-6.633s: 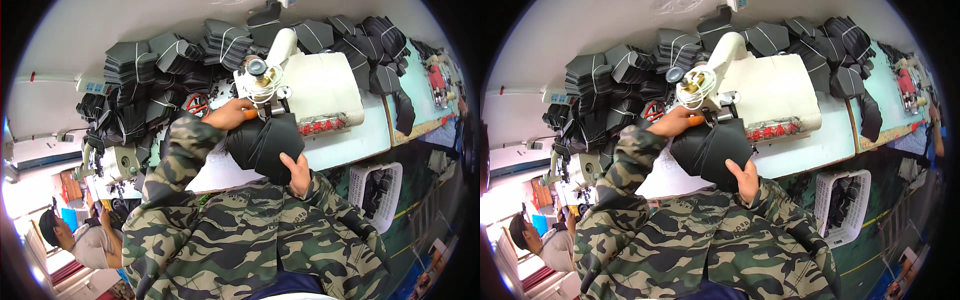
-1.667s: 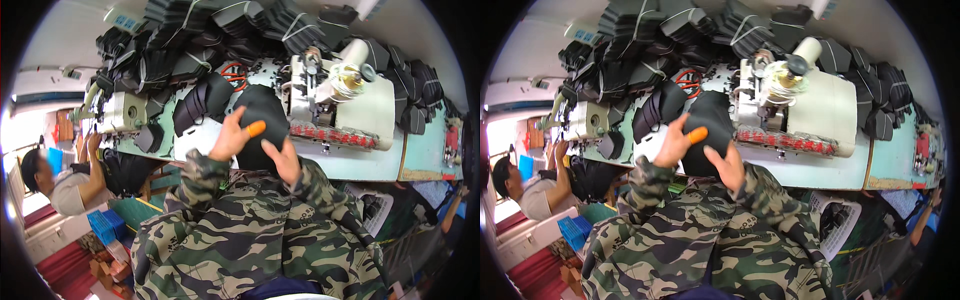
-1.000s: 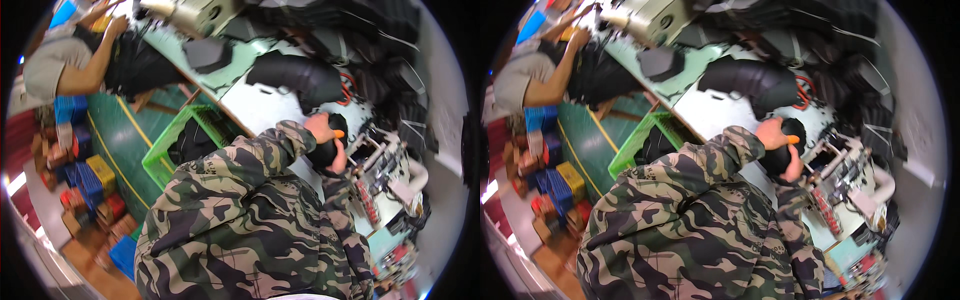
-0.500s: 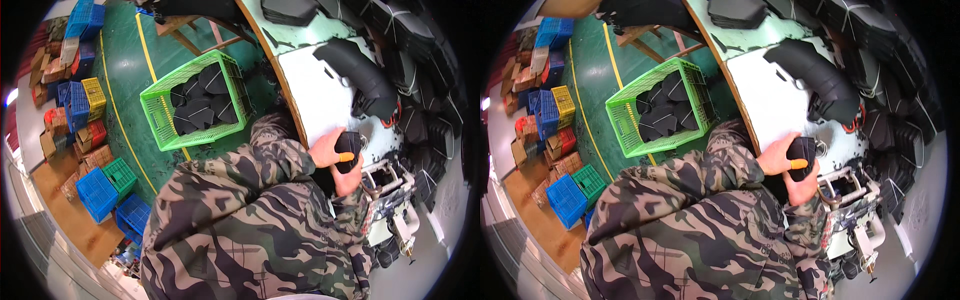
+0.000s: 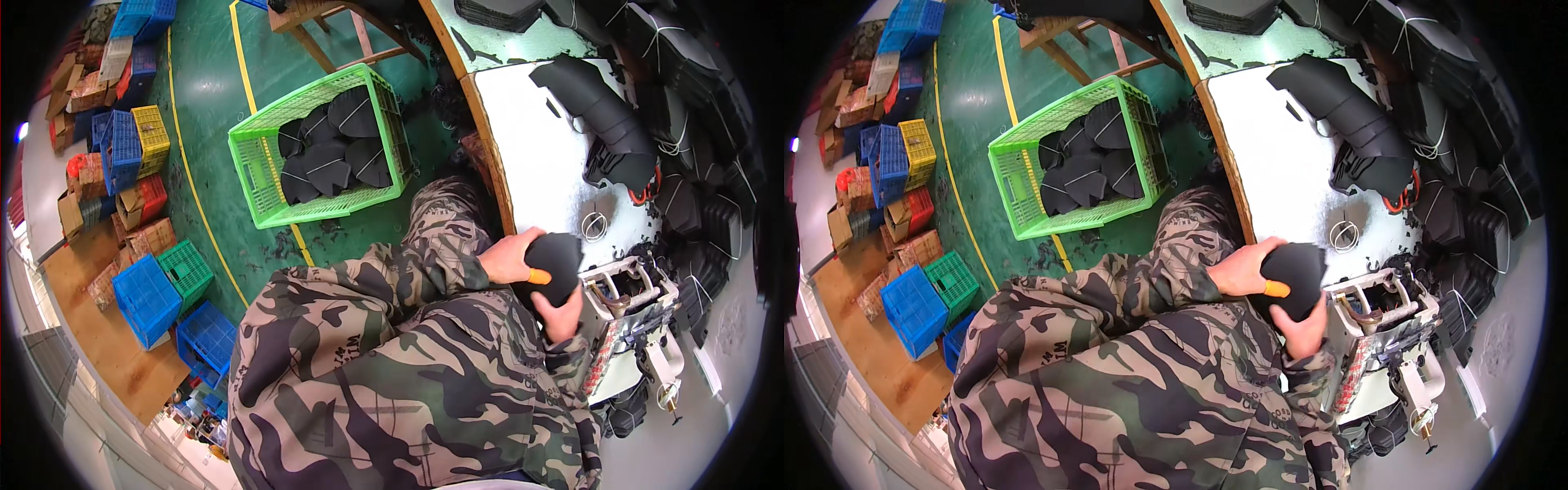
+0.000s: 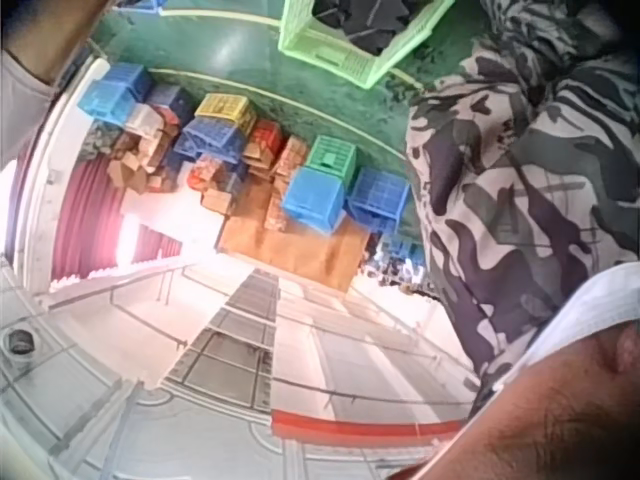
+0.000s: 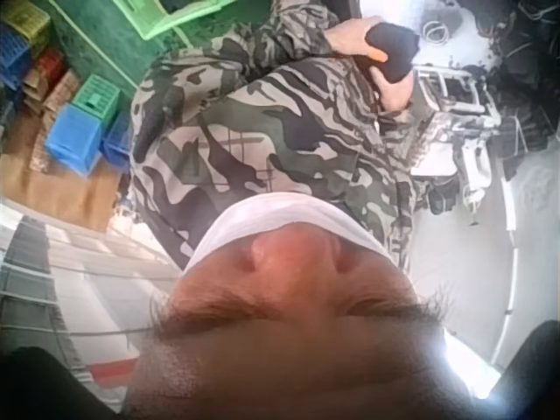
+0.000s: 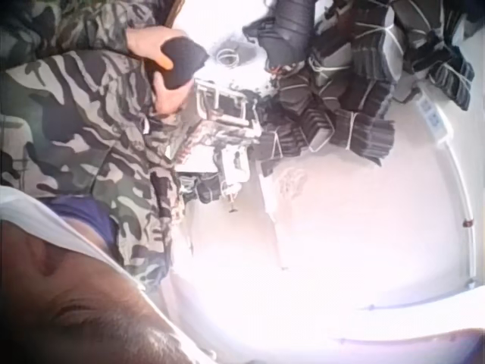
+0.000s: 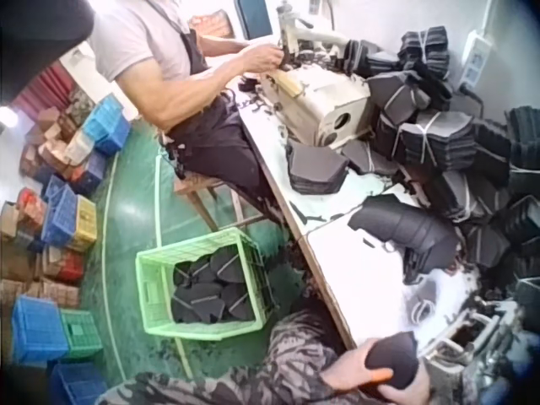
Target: The person separates shoe pieces from a stack by hand, feeds the edge of each piece through a skiving machine, and stacks them on the work table.
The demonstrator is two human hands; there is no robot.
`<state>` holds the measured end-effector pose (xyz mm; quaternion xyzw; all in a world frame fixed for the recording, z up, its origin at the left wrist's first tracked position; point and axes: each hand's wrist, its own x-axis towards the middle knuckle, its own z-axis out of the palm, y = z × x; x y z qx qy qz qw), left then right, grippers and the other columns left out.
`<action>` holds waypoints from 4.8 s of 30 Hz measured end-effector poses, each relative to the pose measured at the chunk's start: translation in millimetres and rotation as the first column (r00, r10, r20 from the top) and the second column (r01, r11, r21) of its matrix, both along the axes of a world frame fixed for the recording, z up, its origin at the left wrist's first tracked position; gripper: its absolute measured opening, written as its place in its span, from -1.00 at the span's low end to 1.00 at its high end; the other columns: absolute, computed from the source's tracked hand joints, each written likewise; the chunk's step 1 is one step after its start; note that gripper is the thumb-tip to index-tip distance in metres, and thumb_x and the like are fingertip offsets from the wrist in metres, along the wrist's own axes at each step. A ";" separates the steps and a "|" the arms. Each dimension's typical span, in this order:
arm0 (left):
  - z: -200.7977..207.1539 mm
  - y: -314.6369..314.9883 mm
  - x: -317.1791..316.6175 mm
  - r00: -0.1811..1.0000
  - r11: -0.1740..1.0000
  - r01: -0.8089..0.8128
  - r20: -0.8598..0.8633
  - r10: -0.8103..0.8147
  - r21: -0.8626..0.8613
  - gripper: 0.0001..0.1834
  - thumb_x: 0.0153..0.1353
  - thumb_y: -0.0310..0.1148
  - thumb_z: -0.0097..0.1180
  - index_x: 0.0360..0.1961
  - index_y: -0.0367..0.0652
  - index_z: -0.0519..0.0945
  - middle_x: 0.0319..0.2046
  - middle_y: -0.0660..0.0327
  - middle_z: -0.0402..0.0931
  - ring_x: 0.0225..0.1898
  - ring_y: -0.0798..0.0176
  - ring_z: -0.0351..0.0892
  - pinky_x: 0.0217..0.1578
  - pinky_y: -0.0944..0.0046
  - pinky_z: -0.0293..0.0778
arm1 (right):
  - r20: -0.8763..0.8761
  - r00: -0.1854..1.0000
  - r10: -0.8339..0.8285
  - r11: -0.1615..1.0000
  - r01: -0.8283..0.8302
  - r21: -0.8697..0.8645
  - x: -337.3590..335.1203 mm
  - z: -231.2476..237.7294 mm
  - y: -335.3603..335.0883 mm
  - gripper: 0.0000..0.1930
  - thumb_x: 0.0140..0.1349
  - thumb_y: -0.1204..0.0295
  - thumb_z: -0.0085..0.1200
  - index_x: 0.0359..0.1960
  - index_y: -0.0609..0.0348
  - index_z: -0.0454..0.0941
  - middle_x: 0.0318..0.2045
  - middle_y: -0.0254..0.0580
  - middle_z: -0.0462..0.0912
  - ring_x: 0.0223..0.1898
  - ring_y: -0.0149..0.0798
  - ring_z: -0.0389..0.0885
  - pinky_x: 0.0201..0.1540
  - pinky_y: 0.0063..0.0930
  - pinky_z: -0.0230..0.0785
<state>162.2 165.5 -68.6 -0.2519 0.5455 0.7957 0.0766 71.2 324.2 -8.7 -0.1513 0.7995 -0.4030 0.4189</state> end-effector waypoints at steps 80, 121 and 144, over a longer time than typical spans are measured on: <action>21.2 -12.1 -175.0 -0.352 -0.262 -0.119 0.288 -0.891 -0.958 -0.16 -0.12 0.08 0.15 0.15 -0.22 0.33 0.19 0.03 0.28 0.29 0.01 0.16 0.29 -0.15 -0.06 | 0.146 0.705 -0.694 0.658 0.703 -0.268 71.9 -91.8 67.1 -0.84 0.19 0.54 0.06 -0.22 0.31 0.41 -0.43 -0.25 0.60 -0.39 -0.50 0.48 -0.33 -0.53 0.32; -4.2 76.2 -275.4 0.746 0.685 0.666 0.235 -0.623 -0.296 -0.60 0.35 -0.19 -0.13 -0.27 -0.44 0.44 -0.54 0.01 0.54 -0.62 0.11 0.61 -0.71 0.26 0.46 | 0.215 0.136 -0.967 0.100 0.980 -0.170 62.8 -99.8 142.4 -0.78 -0.01 0.50 0.18 -0.31 0.33 0.52 -0.76 -0.32 0.39 -0.82 -0.45 0.27 -0.78 -0.50 0.06; 81.3 46.5 -146.4 0.161 -0.342 0.536 0.491 -0.856 -0.772 -0.70 -0.03 -0.39 0.28 -0.26 -0.24 0.52 -0.38 0.15 0.47 -0.28 0.15 0.46 -0.16 0.16 0.38 | 0.016 0.739 -0.674 0.725 0.664 -0.183 87.4 -37.3 174.8 -0.72 0.02 0.33 0.25 -0.27 0.23 0.59 -0.33 -0.06 0.67 -0.32 -0.12 0.65 -0.15 -0.38 0.47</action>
